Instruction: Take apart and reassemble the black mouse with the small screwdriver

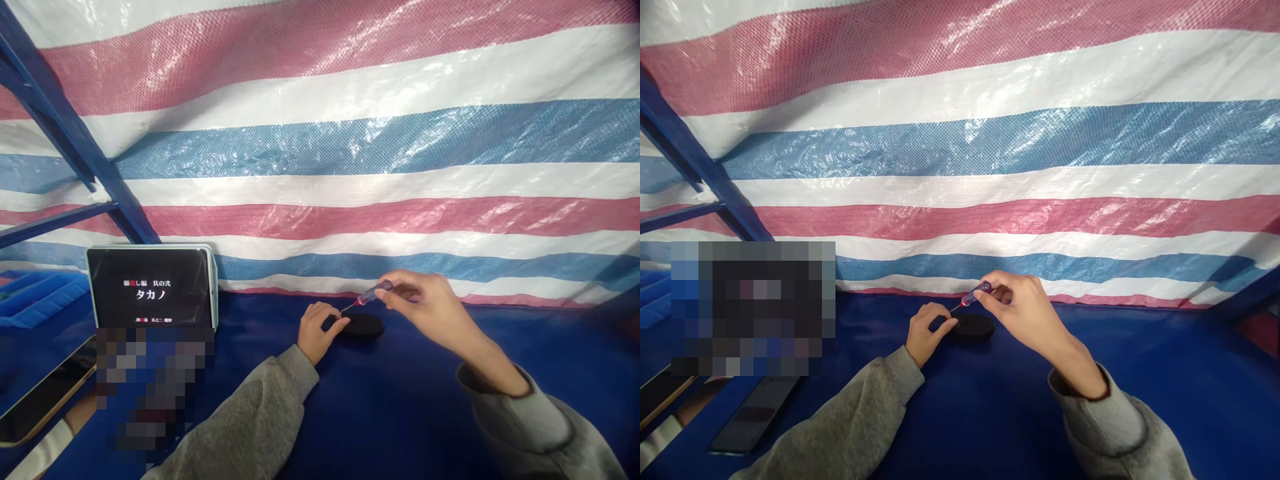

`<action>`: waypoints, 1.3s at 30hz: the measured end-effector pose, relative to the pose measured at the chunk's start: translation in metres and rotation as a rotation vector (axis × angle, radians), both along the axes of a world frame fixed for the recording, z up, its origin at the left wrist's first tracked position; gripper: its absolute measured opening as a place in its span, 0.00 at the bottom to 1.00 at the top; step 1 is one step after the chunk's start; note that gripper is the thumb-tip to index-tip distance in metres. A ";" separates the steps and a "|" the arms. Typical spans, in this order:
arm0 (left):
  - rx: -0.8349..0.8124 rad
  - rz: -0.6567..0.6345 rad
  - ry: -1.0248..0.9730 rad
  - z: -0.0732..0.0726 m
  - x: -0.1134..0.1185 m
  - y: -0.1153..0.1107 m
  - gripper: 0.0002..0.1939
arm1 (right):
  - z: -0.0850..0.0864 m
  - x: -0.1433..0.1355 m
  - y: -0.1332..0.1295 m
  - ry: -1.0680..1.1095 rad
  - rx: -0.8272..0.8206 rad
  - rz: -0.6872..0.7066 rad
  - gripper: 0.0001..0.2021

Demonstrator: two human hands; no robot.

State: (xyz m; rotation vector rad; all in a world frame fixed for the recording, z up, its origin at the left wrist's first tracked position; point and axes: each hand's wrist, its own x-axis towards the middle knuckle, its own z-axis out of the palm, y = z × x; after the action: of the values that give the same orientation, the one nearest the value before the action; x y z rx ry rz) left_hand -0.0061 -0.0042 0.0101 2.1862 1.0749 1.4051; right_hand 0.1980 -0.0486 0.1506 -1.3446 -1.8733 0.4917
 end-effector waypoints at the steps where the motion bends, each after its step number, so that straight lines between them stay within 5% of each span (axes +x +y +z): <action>1: -0.013 0.015 -0.014 0.000 0.000 0.000 0.13 | 0.001 0.000 0.000 0.001 -0.002 0.005 0.11; 19: 0.138 -0.023 -0.100 -0.001 -0.003 0.000 0.11 | -0.006 0.004 0.004 0.055 -0.020 0.032 0.14; 29: 0.178 -0.043 -0.170 0.001 -0.004 -0.002 0.09 | -0.007 0.006 0.008 0.144 -0.169 0.087 0.16; 39: 0.056 -0.143 0.373 -0.003 0.003 -0.003 0.22 | 0.000 0.011 0.007 -0.129 0.051 -0.122 0.15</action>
State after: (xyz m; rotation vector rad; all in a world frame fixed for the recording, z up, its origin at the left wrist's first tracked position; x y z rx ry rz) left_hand -0.0028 -0.0068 0.0071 2.5762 0.9776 1.0017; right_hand 0.2094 -0.0416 0.1504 -1.4768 -1.8796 0.2987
